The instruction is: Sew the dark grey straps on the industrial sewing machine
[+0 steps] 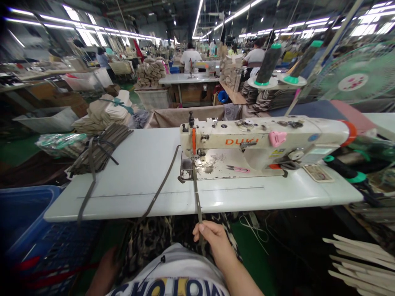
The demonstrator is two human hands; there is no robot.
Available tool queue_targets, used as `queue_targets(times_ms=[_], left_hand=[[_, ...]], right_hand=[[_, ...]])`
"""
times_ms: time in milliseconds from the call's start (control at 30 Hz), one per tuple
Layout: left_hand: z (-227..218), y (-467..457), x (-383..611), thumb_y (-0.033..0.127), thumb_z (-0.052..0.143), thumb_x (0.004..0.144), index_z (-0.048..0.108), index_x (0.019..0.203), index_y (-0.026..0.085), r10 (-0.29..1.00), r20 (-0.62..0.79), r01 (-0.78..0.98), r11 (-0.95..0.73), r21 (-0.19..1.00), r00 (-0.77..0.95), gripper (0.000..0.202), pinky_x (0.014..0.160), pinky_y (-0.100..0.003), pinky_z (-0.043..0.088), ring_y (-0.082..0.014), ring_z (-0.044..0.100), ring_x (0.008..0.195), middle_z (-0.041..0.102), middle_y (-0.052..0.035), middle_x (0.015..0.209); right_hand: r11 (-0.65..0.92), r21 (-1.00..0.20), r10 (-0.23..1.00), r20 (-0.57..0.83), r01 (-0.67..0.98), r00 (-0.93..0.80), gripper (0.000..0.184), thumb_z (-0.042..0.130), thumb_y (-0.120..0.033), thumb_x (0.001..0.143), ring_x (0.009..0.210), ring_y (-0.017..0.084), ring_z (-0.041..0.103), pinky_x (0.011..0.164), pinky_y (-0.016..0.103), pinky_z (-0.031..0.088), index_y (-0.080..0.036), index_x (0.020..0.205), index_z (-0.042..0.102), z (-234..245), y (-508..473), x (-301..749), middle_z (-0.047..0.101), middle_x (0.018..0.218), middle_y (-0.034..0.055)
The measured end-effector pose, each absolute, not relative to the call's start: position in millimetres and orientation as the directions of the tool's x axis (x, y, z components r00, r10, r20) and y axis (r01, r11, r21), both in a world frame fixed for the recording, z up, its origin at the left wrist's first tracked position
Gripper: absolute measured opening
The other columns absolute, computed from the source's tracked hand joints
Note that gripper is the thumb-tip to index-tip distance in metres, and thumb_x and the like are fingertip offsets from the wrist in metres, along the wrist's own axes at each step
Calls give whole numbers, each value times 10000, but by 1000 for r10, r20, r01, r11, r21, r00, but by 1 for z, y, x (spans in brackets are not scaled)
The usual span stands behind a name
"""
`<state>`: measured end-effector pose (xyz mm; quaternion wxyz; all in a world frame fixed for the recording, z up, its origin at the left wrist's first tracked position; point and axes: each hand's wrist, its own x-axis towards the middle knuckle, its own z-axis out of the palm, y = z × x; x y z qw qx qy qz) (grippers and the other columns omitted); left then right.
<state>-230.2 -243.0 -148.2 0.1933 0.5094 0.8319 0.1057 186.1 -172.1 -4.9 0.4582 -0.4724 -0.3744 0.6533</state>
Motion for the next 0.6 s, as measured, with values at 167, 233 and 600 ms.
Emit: queue_targets(times_ms=[167,233,600], left_hand=[[-130,-210,-208,336,473,902,468,1484,72,971,-36,784,213,583,-237,638,1260,-505,369,-343,490,1473,541,-210,1540],[-115,-201,-194,411,463,971,485,1477,103,992,2,797,101,596,-127,592,1248,-514,389,-334,527,1440,572,-195,1512],[-142,-241,-230,446,342,988,634,1034,253,980,-16,864,181,470,-197,353,1087,-522,553,-366,703,1129,738,-130,1070]], right_hand=[[-303,-923,952,-280,-238,-125,464,756,-624,882,691,219,598,722,362,462,-186,740,801,-3,-172,185,693,672,53],[-299,-925,953,-278,-236,-118,456,761,-621,878,702,221,599,732,364,459,-189,740,801,-2,-171,186,696,681,53],[-287,-923,957,-265,-256,-118,464,735,-616,905,693,218,596,701,354,443,-187,737,791,-5,-170,185,681,677,47]])
